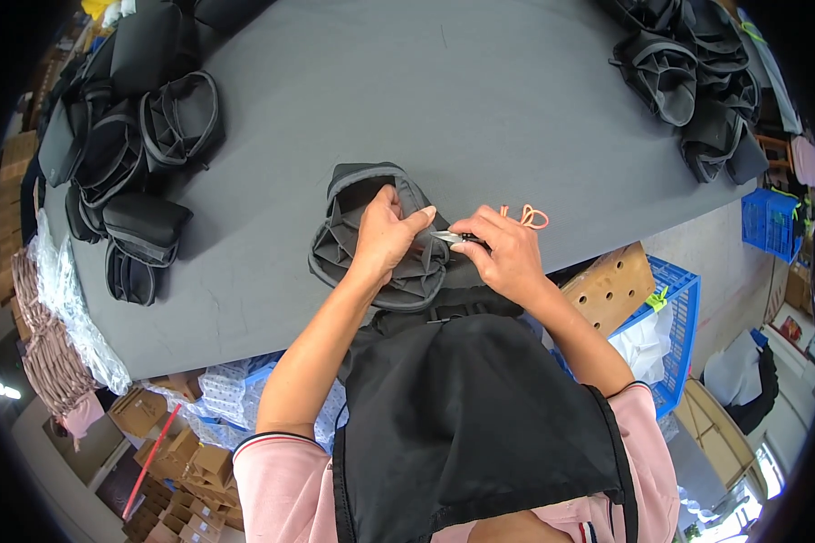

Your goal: Trimming excess threads and inspecting black fabric components on a factory assembly table.

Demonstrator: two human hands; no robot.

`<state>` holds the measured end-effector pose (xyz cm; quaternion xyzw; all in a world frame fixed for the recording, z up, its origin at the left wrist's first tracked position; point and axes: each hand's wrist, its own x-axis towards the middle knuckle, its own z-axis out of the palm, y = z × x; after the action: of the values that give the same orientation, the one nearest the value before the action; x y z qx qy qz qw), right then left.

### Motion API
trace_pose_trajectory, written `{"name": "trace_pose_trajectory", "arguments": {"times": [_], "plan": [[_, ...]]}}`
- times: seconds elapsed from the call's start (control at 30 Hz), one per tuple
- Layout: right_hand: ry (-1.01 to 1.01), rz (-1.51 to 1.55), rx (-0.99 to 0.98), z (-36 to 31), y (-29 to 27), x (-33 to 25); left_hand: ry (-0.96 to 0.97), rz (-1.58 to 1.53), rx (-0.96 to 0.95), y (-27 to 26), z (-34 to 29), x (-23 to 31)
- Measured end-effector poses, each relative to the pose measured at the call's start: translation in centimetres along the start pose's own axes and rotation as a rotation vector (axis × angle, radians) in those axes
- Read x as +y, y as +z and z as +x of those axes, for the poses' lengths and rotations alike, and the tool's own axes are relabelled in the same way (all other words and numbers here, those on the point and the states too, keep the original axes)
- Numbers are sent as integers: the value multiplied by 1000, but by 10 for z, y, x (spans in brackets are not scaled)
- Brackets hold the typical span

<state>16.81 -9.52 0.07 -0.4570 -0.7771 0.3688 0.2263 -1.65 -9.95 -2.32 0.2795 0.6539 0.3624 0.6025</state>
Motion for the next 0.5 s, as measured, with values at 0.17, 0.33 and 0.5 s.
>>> {"name": "trace_pose_trajectory", "arguments": {"times": [0.17,0.33,0.5], "plan": [[150,254,139,-13,3,-6,-9,-21,-13,0,0,6],[544,628,107,-11,46,14,3,261,-7,-6,4,23],[627,722,91,2,46,11,365,1236,-218,-14,-30,47]]}}
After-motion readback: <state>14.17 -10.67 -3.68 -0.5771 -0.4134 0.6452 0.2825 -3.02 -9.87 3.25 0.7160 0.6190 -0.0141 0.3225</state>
